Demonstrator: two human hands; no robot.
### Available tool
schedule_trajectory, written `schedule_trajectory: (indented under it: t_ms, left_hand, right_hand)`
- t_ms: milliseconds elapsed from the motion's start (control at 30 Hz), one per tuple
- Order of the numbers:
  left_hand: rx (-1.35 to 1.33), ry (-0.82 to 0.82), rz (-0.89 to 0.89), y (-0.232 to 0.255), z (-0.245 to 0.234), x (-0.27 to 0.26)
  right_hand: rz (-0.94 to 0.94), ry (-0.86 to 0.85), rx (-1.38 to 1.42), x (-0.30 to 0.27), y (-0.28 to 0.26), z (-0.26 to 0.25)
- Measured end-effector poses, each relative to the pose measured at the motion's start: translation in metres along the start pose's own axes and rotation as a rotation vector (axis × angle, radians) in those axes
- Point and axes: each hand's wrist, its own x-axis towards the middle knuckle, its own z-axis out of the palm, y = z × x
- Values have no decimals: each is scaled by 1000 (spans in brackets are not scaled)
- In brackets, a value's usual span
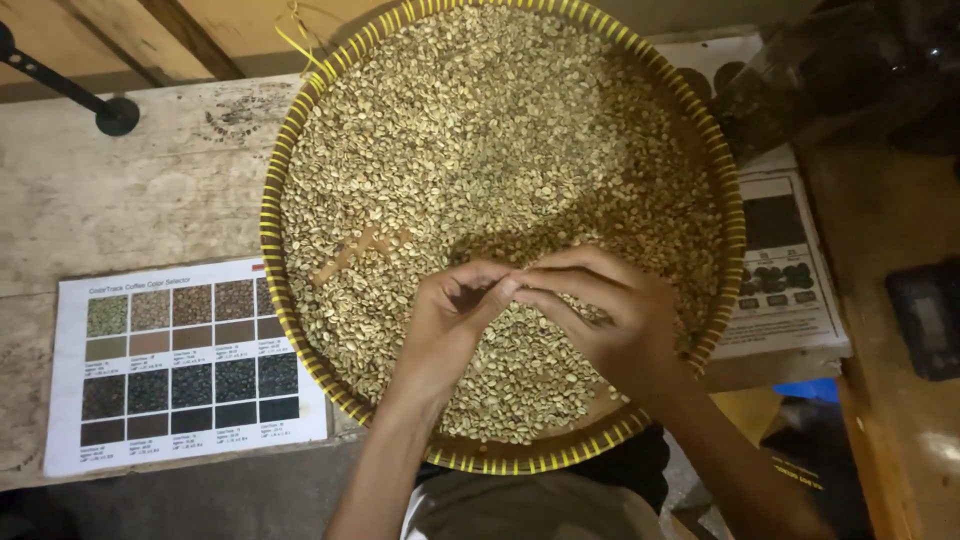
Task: Manual sorting of green coffee beans in a woven tray to remove defects based on visual inspection.
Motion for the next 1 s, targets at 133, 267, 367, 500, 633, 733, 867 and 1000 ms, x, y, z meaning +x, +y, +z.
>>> schedule_trajectory:
  t_ms: [133, 267, 367, 500, 633, 733, 867, 1000]
  left_hand:
    - [-113, 39, -59, -21, 0, -3]
    - [-189, 80, -94, -24, 1, -5]
    - [-174, 92, -79, -16, 6, -6]
    - [-127, 109, -83, -10, 10, -8]
    - [-96, 154, -67, -12, 8, -9]
    - [122, 188, 43, -16, -5, -11]
    - [777, 171, 238, -32, -26, -11]
    - [1264, 177, 445, -28, -28, -10]
  right_hand:
    - [4, 26, 45, -2, 10, 1]
    - [53, -1, 77, -4, 15, -3]
    - [36, 0, 51, -1, 2, -4]
    - [53, 3, -36, -9, 4, -1]
    - [102, 42, -64, -11, 10, -7]
    - [163, 278, -11, -4, 40, -49]
    - [-139, 442, -635, 16, 130, -148]
    - [-158, 341, -887, 19, 266, -213]
